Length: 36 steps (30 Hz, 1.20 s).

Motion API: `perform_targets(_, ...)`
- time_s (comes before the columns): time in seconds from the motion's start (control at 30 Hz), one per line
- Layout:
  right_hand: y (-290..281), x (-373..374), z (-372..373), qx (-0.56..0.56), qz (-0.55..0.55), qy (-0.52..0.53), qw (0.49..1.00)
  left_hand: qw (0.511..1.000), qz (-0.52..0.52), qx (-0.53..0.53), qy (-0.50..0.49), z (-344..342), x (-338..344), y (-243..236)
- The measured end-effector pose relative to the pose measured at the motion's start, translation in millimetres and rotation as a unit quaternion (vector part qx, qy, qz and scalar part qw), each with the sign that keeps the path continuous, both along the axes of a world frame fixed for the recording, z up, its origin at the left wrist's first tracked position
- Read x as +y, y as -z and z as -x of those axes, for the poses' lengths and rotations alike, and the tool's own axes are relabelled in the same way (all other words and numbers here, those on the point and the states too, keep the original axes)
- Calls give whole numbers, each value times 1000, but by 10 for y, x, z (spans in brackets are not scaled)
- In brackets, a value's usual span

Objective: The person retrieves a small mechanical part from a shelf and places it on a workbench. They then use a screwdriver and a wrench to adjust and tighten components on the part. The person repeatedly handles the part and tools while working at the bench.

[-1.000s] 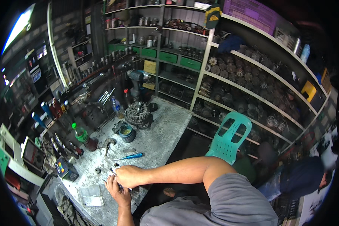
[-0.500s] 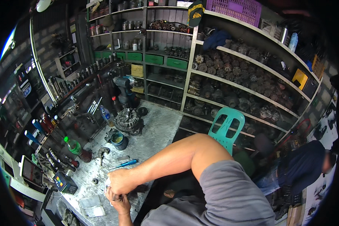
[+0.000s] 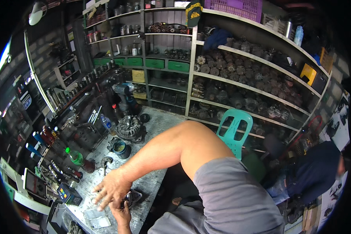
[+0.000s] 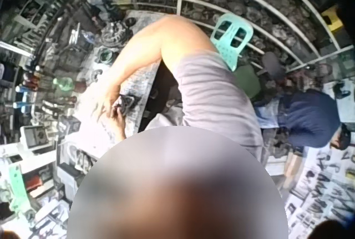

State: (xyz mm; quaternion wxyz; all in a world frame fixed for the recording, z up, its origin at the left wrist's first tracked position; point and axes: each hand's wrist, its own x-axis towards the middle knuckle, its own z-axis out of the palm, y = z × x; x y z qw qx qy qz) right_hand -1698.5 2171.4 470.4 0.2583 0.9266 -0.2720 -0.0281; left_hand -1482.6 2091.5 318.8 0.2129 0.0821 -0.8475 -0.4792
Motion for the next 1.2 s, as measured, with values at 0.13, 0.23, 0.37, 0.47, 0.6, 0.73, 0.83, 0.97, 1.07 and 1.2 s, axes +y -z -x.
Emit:
perform_targets(0.13,339,-113,-24,27,-54,-57,997,959,250,31,-128,47,15,-57)
perform_targets(0.23,503,-262,-106,58,-83,-62,993,943,304,-101,-91,161,-69,-56)
perform_targets(0.37,464,-322,-183,-4,-162,-89,983,945,270,-112,-148,202,-13,-28)
perform_targets(0.47,343,-196,-235,0,-226,-6,974,944,210,-94,-236,172,141,-7)
perform_targets(0.6,201,-111,-316,13,-222,69,972,955,191,-76,-215,119,86,-63)
perform_targets(0.73,158,-165,-300,-46,-203,-2,978,961,188,-60,-196,73,22,-137)
perform_targets(0.83,242,-176,-279,-53,-199,42,978,959,190,-40,-208,98,21,-140)
perform_targets(0.97,383,-115,-278,-105,-187,82,973,961,191,-37,-198,136,-8,-93)
perform_targets(1.07,382,21,-382,-134,-156,193,959,958,192,-23,-212,139,11,-70)
perform_targets(1.2,222,108,-551,-109,-215,302,922,964,180,-28,-194,148,-1,-101)
